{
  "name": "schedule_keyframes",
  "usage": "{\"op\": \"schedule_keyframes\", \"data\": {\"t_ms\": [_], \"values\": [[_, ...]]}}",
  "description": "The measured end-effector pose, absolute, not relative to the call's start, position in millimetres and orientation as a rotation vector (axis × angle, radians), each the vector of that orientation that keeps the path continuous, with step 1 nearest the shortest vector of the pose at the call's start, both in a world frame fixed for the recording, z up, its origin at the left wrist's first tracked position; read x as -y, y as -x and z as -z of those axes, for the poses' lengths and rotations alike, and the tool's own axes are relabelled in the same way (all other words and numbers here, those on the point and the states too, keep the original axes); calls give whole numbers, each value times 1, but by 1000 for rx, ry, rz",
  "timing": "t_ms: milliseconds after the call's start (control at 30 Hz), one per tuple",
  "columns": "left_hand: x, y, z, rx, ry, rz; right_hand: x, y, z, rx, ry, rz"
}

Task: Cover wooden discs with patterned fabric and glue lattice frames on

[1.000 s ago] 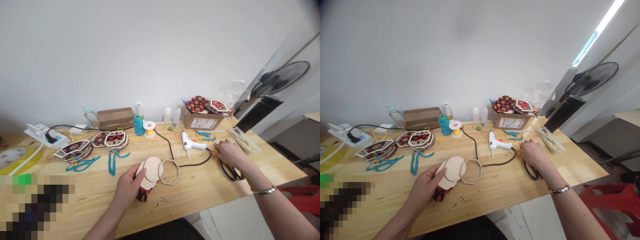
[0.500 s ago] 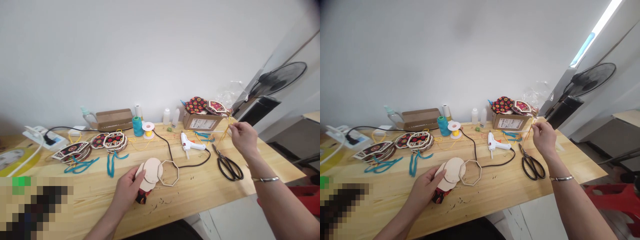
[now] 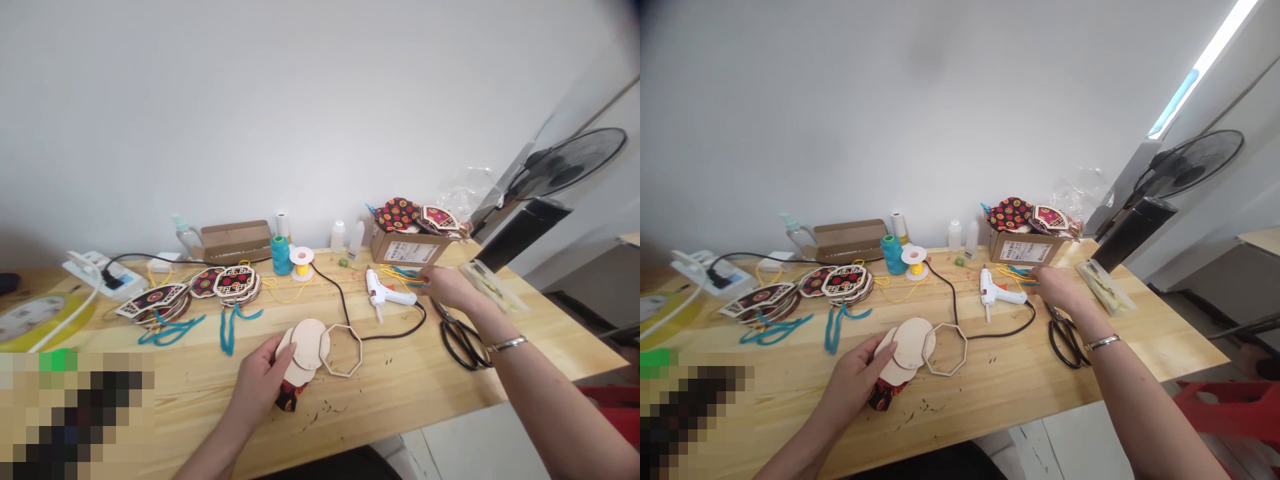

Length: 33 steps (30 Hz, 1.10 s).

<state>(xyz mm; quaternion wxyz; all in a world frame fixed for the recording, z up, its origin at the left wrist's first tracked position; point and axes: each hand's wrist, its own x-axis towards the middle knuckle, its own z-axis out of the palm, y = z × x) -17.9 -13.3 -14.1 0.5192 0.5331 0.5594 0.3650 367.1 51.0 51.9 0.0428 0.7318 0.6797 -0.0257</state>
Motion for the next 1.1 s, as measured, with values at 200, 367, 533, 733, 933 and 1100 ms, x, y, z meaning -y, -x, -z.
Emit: {"op": "schedule_keyframes", "data": {"t_ms": [200,367,533,733,933,1100], "values": [[12,18,17,-1338,-1316,-852,-69,-358,-44,-1809,-2320,38],[13,17,11,-1333,-1326,-873,-70,-358,-56,-1642,-2509,-121],[13,17,9,-1374,-1346,-905,-29,-314,-65,-2023,-2397,-158],[13,23,19,-1499,-1384,-961,2,-251,-37,-2423,-2068,-147],[21,34,-3,-1689,-1696,-912,-8,-250,-25,-2417,-2013,-280],[21,47,-17,-1692,-1530,-999,-13,-270,-27,-2370,-2086,-304]]}}
